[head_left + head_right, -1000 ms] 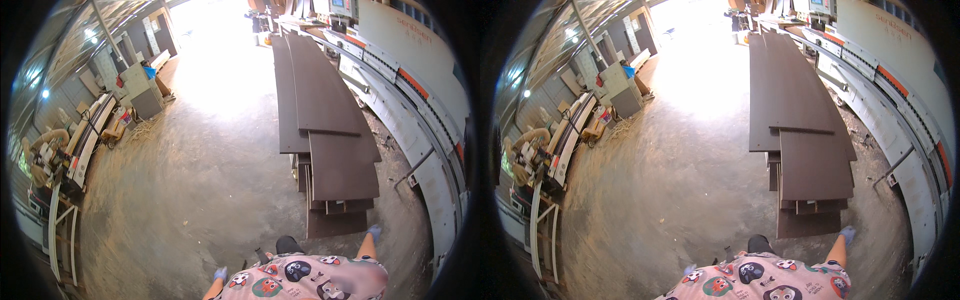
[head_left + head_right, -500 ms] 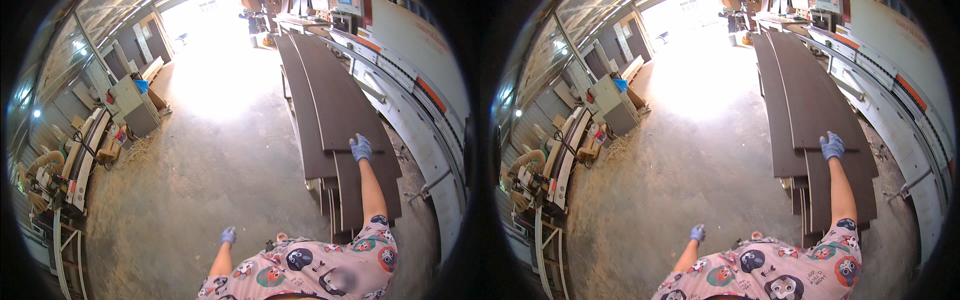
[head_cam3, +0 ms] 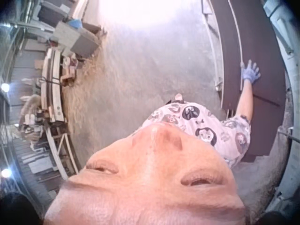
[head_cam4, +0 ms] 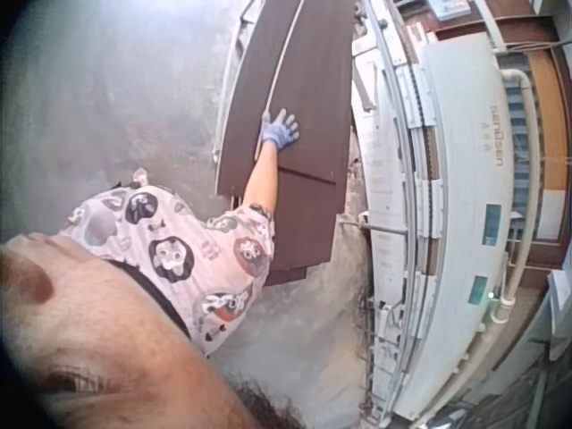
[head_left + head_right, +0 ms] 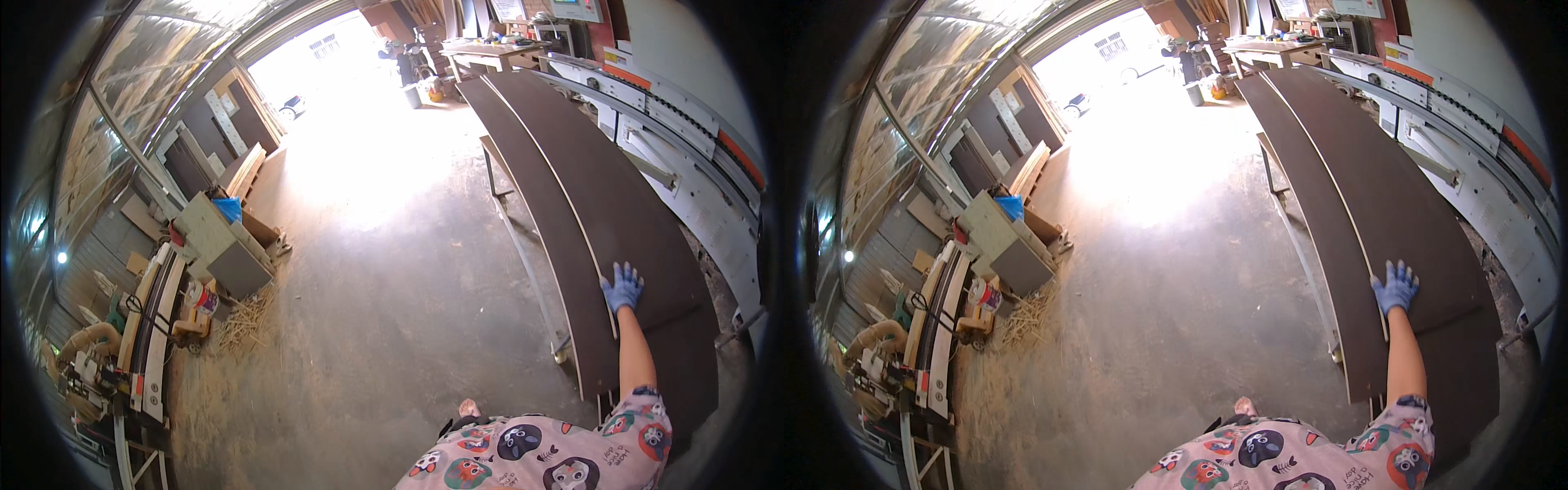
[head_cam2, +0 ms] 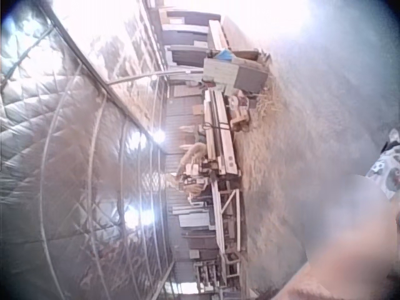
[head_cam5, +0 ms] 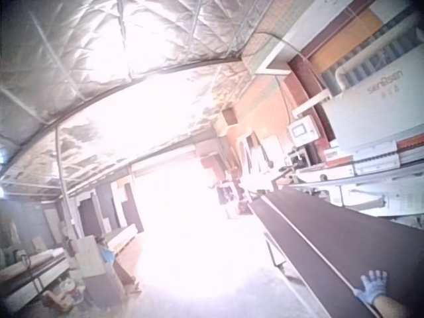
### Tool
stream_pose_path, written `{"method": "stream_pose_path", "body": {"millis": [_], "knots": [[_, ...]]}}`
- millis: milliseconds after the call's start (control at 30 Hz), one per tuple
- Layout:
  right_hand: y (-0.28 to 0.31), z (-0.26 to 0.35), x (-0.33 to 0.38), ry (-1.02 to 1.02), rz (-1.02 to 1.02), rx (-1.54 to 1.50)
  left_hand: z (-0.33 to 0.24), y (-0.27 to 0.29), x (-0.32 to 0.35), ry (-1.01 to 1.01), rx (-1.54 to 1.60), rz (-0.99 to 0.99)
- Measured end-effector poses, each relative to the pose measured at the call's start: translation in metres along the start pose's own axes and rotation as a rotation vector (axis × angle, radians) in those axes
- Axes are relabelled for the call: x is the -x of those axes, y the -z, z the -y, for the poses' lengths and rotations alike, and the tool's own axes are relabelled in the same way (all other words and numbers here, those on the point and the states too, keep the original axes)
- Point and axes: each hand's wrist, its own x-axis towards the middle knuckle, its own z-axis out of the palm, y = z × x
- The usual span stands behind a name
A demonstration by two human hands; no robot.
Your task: The person picks up large flat panels from a stack, carries them across the workshop, and places them onto a conveyor or staging area. The person repeats this process multiple times, handling each panel individually.
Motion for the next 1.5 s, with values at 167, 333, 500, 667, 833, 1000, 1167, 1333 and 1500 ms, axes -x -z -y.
{"method": "stream_pose_path", "body": {"millis": [167,333,500,667,833,1000,1167,1333,1500], "knots": [[-0.021,0.018,-0.038,-0.263,-0.039,0.034,-0.17,0.109,-0.147,-0.205,-0.265,-0.049],[-0.013,0.067,-0.09,-0.537,0.081,0.168,-0.462,0.225,-0.3,-0.455,-0.177,-0.151],[-0.021,0.12,-0.2,-0.582,0.044,0.167,-0.67,0.203,-0.348,-0.56,0.783,0.053],[-0.041,0.243,-0.358,-0.453,0.075,0.103,-0.672,0.183,-0.411,-0.576,0.232,0.323],[-0.057,0.318,-0.48,-0.494,0.087,0.059,-0.684,0.212,-0.415,-0.373,-0.059,0.314],[-0.062,0.434,-0.588,-0.445,0.02,-0.037,-0.737,0.278,-0.505,-0.272,-0.041,0.251],[-0.059,0.52,-0.655,-0.535,0.08,0.061,-0.857,0.337,-0.609,-0.239,-0.02,0.272],[-0.079,0.552,-0.718,-0.625,-0.019,0.062,-1.027,0.404,-0.728,-0.26,0.263,0.306],[-0.091,0.574,-0.802,-0.582,-0.121,0.069,-1.256,0.406,-0.804,-0.424,0.572,0.28]]}}
